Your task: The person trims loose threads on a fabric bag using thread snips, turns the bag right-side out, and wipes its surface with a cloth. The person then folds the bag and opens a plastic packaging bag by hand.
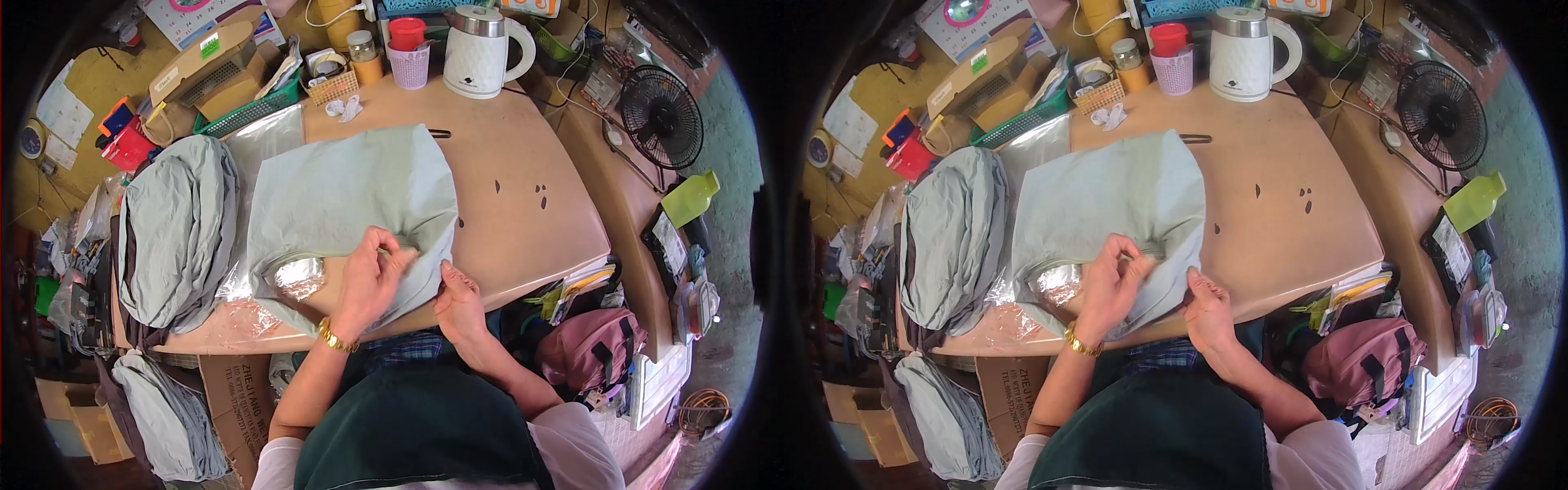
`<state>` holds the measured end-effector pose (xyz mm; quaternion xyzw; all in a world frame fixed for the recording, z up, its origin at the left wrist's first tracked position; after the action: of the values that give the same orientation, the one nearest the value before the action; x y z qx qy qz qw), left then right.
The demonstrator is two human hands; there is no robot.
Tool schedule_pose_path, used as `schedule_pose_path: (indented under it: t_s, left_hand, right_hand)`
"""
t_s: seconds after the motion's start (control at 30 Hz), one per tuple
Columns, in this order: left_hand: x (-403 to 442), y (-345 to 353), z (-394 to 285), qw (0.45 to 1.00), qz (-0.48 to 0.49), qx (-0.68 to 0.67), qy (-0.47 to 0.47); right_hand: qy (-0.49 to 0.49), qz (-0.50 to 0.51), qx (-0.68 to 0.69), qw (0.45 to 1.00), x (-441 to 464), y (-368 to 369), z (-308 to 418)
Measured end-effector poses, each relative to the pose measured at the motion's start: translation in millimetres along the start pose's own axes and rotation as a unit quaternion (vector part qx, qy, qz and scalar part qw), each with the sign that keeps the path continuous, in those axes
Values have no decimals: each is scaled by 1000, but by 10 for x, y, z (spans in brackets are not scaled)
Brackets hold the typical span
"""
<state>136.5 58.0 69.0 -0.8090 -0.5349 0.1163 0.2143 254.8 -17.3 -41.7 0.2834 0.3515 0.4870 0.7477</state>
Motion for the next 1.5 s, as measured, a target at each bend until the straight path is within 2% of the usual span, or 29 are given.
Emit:
schedule_pose_path:
  t_s: [0.07,0.13,0.2,0.33,0.43,0.53,0.6,0.63,0.67,0.73,0.8,0.87,0.93,1.0,1.07,1.17,1.2,1.27,1.3,1.37,1.4,1.43,1.47,1.5]
  left_hand:
    - [-74,6,-3,998,9,65,-7]
    - [-205,110,-50,965,26,236,115]
    - [-283,116,2,971,40,216,94]
    - [-300,83,-8,974,44,214,55]
    - [-314,141,-25,972,52,205,98]
    - [-314,134,-130,971,63,197,124]
    - [-269,140,-97,967,68,209,129]
    - [-260,140,-90,964,71,220,132]
    - [-284,103,-112,965,70,219,129]
    - [-353,27,-212,959,91,234,131]
    - [-353,-51,-126,968,87,210,106]
    - [-326,-83,-38,975,79,189,82]
    - [-307,-93,26,978,33,192,76]
    - [-284,-52,55,978,35,196,65]
    - [-252,-4,90,977,37,201,54]
    - [-182,-48,33,973,-20,207,98]
    - [-172,-36,27,972,-3,214,94]
    - [-140,-18,59,972,12,219,87]
    - [-115,-17,134,975,23,211,68]
    - [-108,-34,223,977,34,203,49]
    - [-103,-60,242,974,29,220,50]
    - [-86,-89,249,970,21,237,51]
    - [-58,-112,241,971,14,235,50]
    - [-69,-108,167,972,20,214,96]
  right_hand:
    - [3,-37,54,998,22,-89,12]
    - [0,-10,43,999,52,-100,22]
    - [-2,21,32,999,107,-121,21]
    - [36,-11,128,991,63,-78,-18]
    - [36,3,63,997,67,-23,32]
    - [-11,-18,24,999,159,-114,176]
    - [25,63,23,997,135,42,119]
    - [-18,-5,-28,999,64,86,117]
    - [-14,-5,-29,999,92,83,125]
    - [-36,-74,-47,996,238,-40,266]
    - [-14,-66,-38,997,307,-98,371]
    - [24,56,12,998,285,71,298]
    - [6,41,-18,999,268,30,299]
    - [-33,3,-80,996,230,-57,326]
    - [-48,-6,-45,998,171,-23,261]
    - [36,76,-155,984,-99,91,-97]
    - [36,75,-155,984,-130,90,-118]
    - [118,111,-119,980,-204,119,-248]
    - [121,111,-120,979,-206,97,-239]
    - [198,156,-150,956,-256,55,-288]
    - [198,157,-150,956,-285,85,-191]
    - [208,262,-334,881,-410,236,-85]
    - [209,356,-503,759,-546,386,19]
    - [-7,343,-616,709,-575,733,339]
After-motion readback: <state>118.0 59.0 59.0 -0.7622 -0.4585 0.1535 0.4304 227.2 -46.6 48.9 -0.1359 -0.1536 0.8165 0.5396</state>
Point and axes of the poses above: each hand's wrist, its own x-axis towards the middle knuckle, its own y-axis out of the palm, z = x × y, the point moved 7 cm from there along x, towards the middle knuckle, and after that the axes turned 4 degrees about -y, right-handed, at the moved point
